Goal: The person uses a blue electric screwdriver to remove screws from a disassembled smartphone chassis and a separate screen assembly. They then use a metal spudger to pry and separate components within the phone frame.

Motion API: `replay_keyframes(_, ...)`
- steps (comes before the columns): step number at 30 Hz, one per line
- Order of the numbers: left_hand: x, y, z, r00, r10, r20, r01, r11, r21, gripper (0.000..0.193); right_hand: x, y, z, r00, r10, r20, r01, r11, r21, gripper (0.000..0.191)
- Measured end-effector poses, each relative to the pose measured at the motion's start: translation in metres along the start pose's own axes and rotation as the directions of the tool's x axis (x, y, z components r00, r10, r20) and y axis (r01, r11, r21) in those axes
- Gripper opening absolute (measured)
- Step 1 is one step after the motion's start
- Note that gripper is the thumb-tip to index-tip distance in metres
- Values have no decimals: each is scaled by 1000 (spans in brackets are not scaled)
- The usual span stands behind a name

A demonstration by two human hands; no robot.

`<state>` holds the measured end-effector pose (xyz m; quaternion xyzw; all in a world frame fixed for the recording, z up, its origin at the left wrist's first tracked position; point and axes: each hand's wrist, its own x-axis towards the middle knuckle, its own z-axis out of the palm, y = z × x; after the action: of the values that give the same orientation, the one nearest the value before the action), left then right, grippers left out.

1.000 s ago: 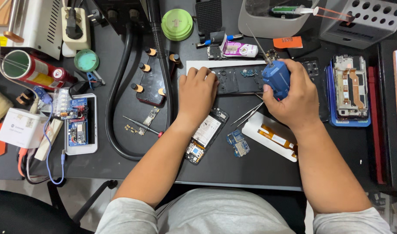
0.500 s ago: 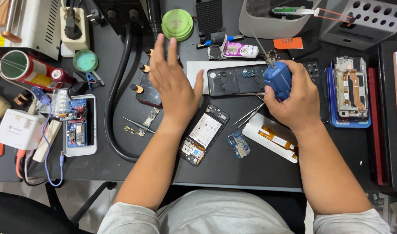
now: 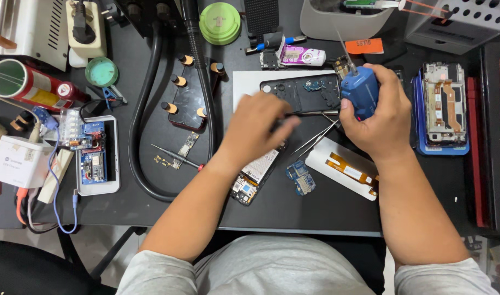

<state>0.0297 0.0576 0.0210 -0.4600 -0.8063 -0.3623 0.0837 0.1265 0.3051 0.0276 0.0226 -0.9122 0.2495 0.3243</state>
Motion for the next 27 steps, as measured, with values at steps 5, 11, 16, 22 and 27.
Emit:
replay_keyframes(5, 1, 41, 24, 916, 352, 193, -333, 935, -125, 50, 1, 8, -5, 998, -21, -52, 20, 1000, -9, 48)
replay_keyframes(11, 13, 74, 56, 835, 363, 414, -424, 904, 62, 63, 1, 17, -25, 986, -12, -168, 11, 1000, -12, 45)
replay_keyframes(16, 20, 81, 61, 848, 259, 462, -308, 951, 31, 73, 1, 20, -29, 983, 18, -180, -6, 998, 66, 47)
replay_keyframes(22, 16, 89, 70, 820, 257, 512, -267, 962, -55, 61, 0, 22, -34, 977, 31, -211, -10, 995, 99, 47)
replay_keyframes(27, 20, 85, 72, 781, 223, 583, -141, 973, -183, 45, -2, 32, -36, 963, 141, -232, -98, 978, 184, 48)
